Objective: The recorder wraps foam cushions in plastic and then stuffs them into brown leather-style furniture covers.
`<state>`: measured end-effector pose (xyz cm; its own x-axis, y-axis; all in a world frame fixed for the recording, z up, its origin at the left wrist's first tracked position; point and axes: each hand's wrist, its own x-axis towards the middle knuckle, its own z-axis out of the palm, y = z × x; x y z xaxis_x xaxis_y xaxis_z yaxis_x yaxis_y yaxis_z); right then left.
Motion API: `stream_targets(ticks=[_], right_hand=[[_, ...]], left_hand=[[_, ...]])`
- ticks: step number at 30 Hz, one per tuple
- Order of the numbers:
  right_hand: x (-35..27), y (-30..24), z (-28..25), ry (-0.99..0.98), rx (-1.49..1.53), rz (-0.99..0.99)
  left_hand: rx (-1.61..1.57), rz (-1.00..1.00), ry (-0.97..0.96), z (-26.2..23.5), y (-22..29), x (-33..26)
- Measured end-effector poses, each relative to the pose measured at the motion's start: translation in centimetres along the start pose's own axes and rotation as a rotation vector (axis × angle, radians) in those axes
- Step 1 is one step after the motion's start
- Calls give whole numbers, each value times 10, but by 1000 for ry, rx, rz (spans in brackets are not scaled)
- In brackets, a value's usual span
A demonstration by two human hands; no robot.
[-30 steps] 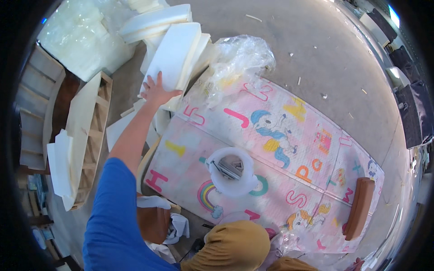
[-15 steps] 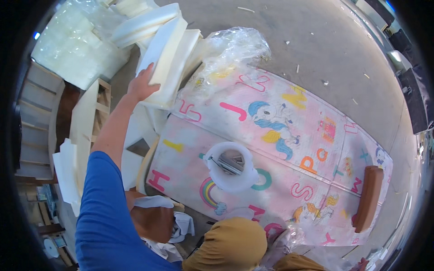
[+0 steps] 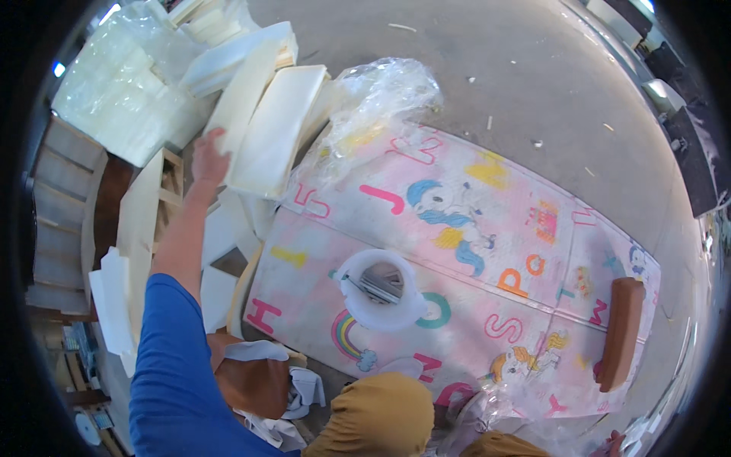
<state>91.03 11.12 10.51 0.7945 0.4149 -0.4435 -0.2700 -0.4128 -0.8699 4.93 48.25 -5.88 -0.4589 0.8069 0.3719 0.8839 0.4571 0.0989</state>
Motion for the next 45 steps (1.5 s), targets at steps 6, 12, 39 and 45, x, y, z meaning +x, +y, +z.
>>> stream_targets(ticks=[6, 12, 39, 45], right_hand=[[29, 19, -50, -57, -58, -136], [10, 13, -55, -382, -27, -127], [-83, -53, -158, -184, -26, -713], [-82, -213, -233, 32, 302, -952]], left_hand=[[-318, -94, 238, -108, 12, 80], [-868, 216, 97, -314, 44, -15], [-1475, 954, -265, -370, 107, -399], [-1630, 1066, -505, -403, 105, -395]])
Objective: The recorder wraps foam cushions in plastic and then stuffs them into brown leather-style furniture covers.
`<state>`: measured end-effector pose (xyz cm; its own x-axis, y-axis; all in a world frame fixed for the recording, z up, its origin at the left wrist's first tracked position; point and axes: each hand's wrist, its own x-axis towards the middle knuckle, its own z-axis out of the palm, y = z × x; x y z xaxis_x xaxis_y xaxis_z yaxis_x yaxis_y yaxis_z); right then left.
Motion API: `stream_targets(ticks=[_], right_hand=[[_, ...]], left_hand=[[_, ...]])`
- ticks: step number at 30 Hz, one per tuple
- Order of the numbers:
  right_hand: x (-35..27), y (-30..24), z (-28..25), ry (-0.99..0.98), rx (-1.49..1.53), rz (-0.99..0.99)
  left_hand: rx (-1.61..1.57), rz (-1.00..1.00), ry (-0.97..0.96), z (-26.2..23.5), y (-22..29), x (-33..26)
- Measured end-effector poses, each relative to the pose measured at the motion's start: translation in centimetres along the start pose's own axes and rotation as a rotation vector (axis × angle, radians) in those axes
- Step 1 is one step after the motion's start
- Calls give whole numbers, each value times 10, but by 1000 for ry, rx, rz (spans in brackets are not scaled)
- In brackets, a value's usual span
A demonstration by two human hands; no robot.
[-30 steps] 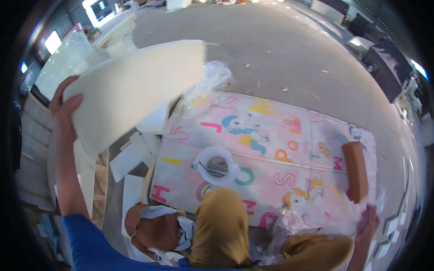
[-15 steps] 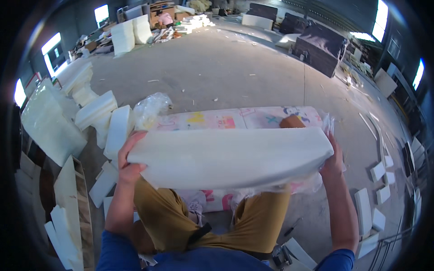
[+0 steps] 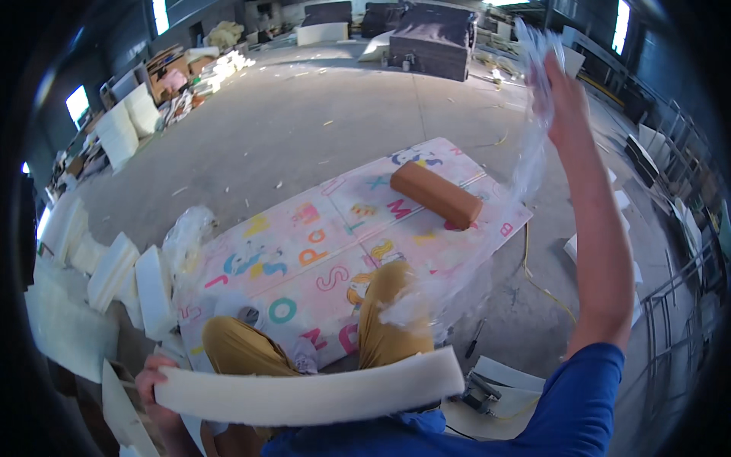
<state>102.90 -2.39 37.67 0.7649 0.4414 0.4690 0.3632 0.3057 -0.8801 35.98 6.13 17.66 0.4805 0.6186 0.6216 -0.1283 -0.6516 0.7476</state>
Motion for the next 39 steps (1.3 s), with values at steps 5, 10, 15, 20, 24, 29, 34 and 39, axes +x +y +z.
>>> stream_targets(ticks=[5, 10, 15, 20, 24, 29, 34, 39], right_hand=[[53, -57, 65, -168, 226, -134], [-52, -99, 202, -741, 113, -59], [-114, -93, 276, -1094, 85, 91], [-142, -101, 313, -1056, 241, -14], [-116, -97, 289, -840, 64, -111], [-85, -36, 262, -634, 50, 52], [-79, 11, 254, -649, 221, 261], [-57, 38, 229, -486, 277, 266]], left_hand=[[-32, -325, -289, -27, -4, -17], [166, -596, -1046, -68, 33, 59], [153, -424, -562, 21, -21, 170], [-178, -367, -272, 115, -25, 264], [-566, -239, -84, 98, -46, 287], [-727, -404, -99, 73, -64, 289], [-613, -525, -258, 56, -68, 287], [307, -499, -543, 38, -93, 277]])
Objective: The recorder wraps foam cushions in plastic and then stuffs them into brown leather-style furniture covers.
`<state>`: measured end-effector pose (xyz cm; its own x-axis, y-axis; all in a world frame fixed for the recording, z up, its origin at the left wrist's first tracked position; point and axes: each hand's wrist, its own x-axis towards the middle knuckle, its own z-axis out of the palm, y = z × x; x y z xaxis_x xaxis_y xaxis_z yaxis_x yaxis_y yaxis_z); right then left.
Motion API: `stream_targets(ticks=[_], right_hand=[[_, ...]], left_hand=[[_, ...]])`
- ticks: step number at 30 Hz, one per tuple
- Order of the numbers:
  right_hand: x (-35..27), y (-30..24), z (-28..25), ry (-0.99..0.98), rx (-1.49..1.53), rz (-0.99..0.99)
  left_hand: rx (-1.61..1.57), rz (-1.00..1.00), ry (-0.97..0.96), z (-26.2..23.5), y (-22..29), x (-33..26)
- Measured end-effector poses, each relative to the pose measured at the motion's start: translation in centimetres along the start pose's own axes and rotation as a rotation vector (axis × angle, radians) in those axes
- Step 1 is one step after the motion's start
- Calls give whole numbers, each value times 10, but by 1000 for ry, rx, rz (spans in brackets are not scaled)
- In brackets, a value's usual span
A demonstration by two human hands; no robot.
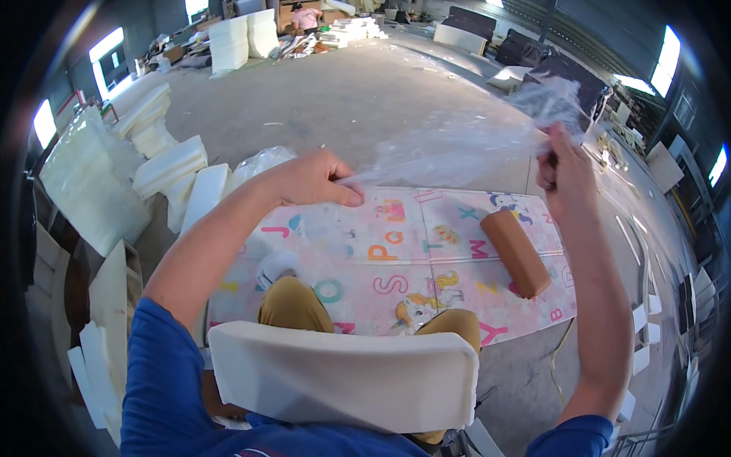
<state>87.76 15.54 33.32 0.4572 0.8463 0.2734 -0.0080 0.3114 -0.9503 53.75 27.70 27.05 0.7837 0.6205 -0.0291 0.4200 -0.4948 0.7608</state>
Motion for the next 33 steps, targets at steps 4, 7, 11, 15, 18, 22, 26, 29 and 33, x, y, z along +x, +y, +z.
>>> stream_targets(ticks=[4, 7, 11, 15, 18, 22, 26, 29, 33], right_hand=[[11, 23, -55, 36, 63, 6], [20, 39, -122, -9, -74, 110], [21, 31, -157, 267, -605, -295], [-35, 1, 0, -401, -898, -637], [-38, 70, 65, -890, -870, -313], [-41, 98, 64, -734, -847, -30], [-65, 110, 71, -576, -820, 2], [-83, 120, 80, -631, -853, -146], [-96, 157, 76, -700, -693, -125]], left_hand=[[67, -173, 73, -6, -34, -6], [-118, -218, 137, -6, -53, -13], [-129, -175, 177, 3, -55, -9], [-21, -18, 38, 27, -17, 2], [-5, 20, -47, 28, 11, -2], [17, -88, 39, 0, -14, -33], [63, -177, 157, -16, -69, -82], [-233, -322, 413, -17, -98, -122], [-765, -314, 635, -4, -132, -173]])
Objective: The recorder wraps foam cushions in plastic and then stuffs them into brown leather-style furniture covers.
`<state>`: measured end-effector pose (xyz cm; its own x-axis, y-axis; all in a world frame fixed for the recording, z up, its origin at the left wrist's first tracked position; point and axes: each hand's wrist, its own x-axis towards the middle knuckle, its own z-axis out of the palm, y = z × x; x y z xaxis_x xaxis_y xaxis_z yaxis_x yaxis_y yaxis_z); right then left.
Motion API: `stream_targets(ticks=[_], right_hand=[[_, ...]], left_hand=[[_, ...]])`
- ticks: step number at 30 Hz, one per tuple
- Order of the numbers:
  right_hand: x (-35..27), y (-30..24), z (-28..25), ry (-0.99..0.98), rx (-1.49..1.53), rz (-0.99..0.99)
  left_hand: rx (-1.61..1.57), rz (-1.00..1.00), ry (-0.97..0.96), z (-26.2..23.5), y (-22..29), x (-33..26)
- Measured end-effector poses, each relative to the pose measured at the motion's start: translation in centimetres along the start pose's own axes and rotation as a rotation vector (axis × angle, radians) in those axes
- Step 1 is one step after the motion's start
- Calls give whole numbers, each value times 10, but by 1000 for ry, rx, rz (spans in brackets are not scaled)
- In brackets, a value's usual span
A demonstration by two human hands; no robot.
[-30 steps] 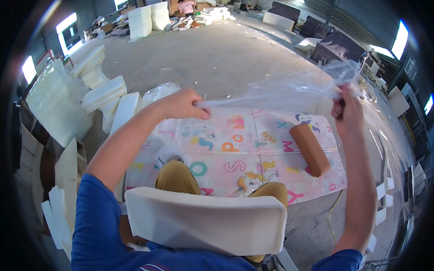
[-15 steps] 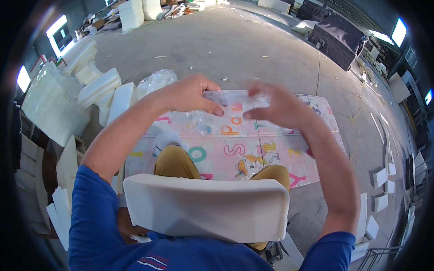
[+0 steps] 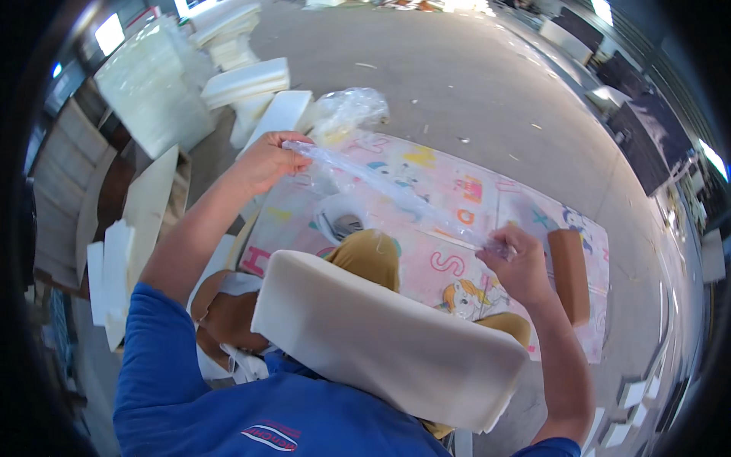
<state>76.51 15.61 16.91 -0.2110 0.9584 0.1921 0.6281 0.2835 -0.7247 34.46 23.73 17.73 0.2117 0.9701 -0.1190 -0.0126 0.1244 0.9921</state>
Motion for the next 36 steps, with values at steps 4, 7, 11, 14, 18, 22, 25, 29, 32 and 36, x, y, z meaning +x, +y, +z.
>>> stream_targets(ticks=[4, 7, 11, 14, 18, 22, 25, 29, 32, 36], right_hand=[[2, 3, 28, -104, 67, -15], [-5, -8, 38, -272, -20, -182], [-12, -28, 44, -507, -50, -312], [-11, -37, 49, -576, -112, -365], [-13, -41, 53, -586, -97, -369], [-16, -38, 53, -584, -107, -379], [-16, -41, 55, -551, -106, -410], [-19, -35, 50, -440, -135, -497], [-22, -35, 48, -385, -163, -560], [-24, -42, 49, -369, -247, -757]], left_hand=[[-323, 77, 101, -37, -54, -29], [-140, 183, 138, -55, -99, -54], [-334, 51, -21, -53, -129, -93], [-478, -97, -105, -57, -147, -120], [-597, -186, -116, -67, -143, -137], [-110, 209, 13, -33, -120, -137], [-166, 222, 108, -24, -129, -143], [-713, 197, 166, -29, -146, -151], [-907, 218, 237, -21, -148, -156], [-761, 170, 324, -39, -154, -156]])
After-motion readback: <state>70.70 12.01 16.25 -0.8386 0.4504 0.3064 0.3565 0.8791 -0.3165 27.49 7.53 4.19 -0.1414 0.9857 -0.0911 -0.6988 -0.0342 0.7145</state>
